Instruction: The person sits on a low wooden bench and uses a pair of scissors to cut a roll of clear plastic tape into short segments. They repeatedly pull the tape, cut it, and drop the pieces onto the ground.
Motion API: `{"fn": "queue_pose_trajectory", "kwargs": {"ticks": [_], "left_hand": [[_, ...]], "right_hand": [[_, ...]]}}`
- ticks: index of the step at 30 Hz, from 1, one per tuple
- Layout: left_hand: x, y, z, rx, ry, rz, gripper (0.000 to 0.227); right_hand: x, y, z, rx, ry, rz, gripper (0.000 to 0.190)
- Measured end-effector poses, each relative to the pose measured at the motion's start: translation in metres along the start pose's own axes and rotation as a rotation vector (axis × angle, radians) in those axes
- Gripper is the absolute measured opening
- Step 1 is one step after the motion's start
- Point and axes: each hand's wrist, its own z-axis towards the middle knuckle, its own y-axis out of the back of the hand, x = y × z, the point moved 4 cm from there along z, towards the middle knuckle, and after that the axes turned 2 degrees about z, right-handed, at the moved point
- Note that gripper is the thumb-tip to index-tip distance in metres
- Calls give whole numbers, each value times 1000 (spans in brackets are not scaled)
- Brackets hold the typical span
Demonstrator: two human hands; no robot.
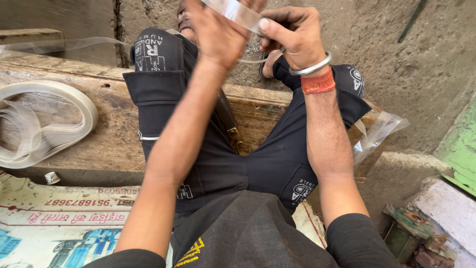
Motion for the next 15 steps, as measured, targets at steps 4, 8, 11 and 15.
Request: {"fn": "queue_pose_trajectory", "kwargs": {"ticks": [4,8,11,15], "left_hand": [[25,14,-5,13,84,-54,43],[22,31,1,79,39,-90,43],[16,42,5,19,14,-67,42],[19,51,6,-62,80,-78,42]], "right_hand": [[-3,-7,1,16,5,-76,12],[-1,-15,0,77,88,-210,12],[-4,-14,1,39,63,-245,12],[-4,-11,0,82,139,-275,6]]}}
